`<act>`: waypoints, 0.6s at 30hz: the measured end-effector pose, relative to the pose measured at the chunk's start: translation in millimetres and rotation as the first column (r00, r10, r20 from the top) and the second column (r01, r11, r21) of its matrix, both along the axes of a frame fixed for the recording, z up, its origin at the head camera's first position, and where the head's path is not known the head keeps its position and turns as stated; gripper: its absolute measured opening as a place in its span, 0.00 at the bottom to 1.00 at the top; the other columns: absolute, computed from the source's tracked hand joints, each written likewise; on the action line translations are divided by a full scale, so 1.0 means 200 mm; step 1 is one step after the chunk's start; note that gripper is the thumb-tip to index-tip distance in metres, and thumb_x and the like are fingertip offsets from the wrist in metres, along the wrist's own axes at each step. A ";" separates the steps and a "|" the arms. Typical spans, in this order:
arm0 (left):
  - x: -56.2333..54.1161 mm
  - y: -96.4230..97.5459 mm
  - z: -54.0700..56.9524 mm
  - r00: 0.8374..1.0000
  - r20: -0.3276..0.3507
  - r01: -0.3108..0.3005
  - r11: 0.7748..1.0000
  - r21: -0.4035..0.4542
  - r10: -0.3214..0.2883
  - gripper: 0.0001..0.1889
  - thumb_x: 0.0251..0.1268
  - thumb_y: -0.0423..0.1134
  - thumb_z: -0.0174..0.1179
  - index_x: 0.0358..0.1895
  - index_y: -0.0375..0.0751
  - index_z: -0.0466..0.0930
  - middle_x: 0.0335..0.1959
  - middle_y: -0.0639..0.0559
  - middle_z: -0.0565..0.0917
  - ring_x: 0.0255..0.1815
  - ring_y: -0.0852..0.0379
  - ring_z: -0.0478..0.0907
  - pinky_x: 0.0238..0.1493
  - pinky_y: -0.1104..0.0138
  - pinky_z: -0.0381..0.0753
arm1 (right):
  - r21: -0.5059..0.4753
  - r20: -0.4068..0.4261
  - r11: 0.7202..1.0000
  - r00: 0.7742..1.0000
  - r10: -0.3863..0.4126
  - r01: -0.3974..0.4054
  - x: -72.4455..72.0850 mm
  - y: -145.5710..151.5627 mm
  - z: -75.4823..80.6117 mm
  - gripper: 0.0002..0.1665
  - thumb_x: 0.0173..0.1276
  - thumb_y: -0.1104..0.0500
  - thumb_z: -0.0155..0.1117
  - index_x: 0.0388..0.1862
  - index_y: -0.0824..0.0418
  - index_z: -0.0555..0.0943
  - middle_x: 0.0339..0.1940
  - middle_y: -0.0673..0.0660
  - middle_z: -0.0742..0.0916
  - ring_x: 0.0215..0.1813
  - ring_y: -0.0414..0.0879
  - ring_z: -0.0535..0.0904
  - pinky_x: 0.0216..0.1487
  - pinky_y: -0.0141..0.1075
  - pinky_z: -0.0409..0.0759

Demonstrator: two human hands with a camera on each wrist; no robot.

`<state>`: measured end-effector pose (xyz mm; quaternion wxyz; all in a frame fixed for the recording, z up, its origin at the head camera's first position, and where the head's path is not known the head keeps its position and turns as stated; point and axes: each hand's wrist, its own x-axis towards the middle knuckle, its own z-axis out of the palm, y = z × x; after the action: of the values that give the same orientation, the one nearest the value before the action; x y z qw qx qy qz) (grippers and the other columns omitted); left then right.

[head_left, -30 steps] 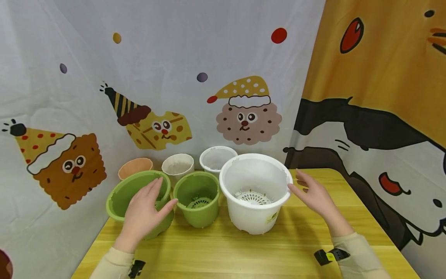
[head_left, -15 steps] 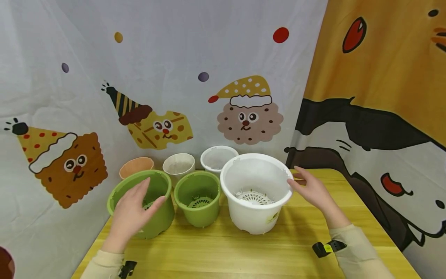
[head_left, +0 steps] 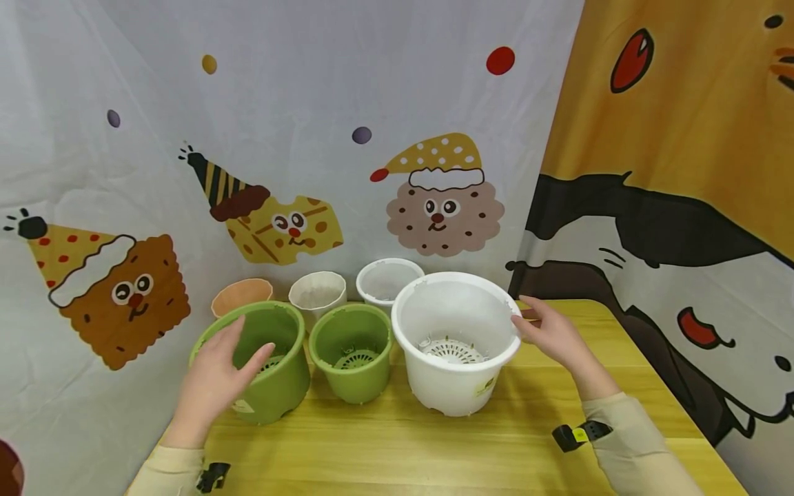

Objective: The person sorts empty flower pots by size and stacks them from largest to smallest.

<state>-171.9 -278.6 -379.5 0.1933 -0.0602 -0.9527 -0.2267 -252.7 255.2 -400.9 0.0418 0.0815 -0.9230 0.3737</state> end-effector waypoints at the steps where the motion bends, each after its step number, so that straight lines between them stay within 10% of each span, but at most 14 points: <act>1: 0.00 -0.01 0.00 1.000 0.005 -0.003 1.000 0.005 0.003 0.43 0.70 0.59 0.56 0.72 0.24 0.60 0.67 0.24 0.67 0.65 0.26 0.64 0.59 0.34 0.64 | -0.001 0.003 1.000 1.000 0.000 0.000 0.00 0.00 0.00 0.40 0.75 0.49 0.58 0.74 0.73 0.60 0.59 0.76 0.78 0.54 0.67 0.80 0.47 0.52 0.84; 18: -0.02 -0.18 -0.02 0.997 0.056 -0.060 0.997 0.053 0.057 0.42 0.71 0.59 0.54 0.76 0.32 0.55 0.68 0.25 0.66 0.64 0.24 0.64 0.56 0.32 0.65 | -0.034 0.057 0.999 0.998 -0.002 0.004 -0.01 -0.02 0.00 0.37 0.75 0.54 0.57 0.74 0.73 0.60 0.58 0.76 0.79 0.54 0.66 0.80 0.46 0.50 0.85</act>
<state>-176.3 -315.0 -383.9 0.1756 -0.0208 -0.9523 -0.2486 -255.6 251.0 -401.6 0.0174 0.0687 -0.9174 0.3916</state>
